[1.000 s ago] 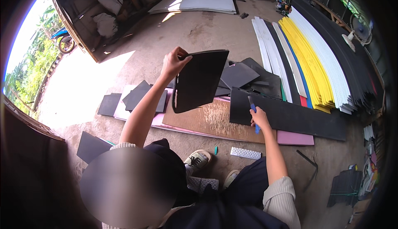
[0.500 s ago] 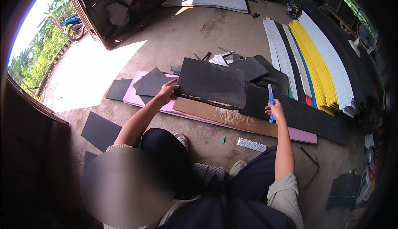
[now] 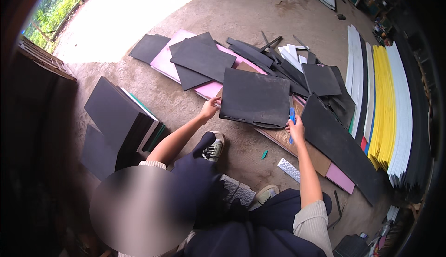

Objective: The person sits on the floor and uses a utility knife to cut black foam sheets into smaller rectangular pieces. They repeatedly align, score, and separate the foam, stacking the cut pieces and discarding offcuts.

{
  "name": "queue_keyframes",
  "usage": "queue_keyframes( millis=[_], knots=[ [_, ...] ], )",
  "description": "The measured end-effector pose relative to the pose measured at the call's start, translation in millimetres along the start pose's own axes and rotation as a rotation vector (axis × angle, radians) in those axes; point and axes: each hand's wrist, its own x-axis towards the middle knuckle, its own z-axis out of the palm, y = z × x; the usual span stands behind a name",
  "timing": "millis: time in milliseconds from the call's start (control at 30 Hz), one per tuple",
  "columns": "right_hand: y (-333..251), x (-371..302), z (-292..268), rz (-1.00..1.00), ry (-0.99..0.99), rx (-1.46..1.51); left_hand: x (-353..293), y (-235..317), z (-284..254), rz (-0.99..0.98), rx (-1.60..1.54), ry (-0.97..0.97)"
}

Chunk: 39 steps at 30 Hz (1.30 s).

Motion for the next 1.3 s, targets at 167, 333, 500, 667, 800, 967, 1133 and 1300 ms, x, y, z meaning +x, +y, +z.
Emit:
queue_keyframes(
  millis=[167,333,500,667,800,967,1133,1300],
  knots=[
    [-0.9,34.8,83.0,-0.222,0.095,-0.242,31.8,24.9,-4.1,-0.177,-0.283,0.322],
    [-6.7,45.2,128.1,-0.301,0.084,-0.228,79.3,55.3,0.3,-0.384,-0.524,0.701],
    [-15.7,30.5,122.3,-0.236,0.11,-0.279,86.2,84.8,15.7,-0.492,-0.399,0.886],
    [-34.6,23.7,141.7,-0.188,0.084,-0.34,69.0,74.9,-65.5,-0.074,-0.049,1.187],
    [-27.6,34.5,111.0,-0.075,0.1,-0.357,32.7,92.8,-80.0,0.26,0.13,1.119],
    [-23.5,27.2,69.1,0.022,0.267,-0.271,-9.0,115.2,-75.6,0.334,-0.171,1.097],
    [12.3,32.0,7.1,0.118,0.424,-0.36,6.0,112.1,-25.6,0.263,0.036,0.924],
    [40.1,11.8,-8.8,0.257,0.488,-0.698,42.4,85.4,15.2,0.149,0.033,0.796]
  ],
)
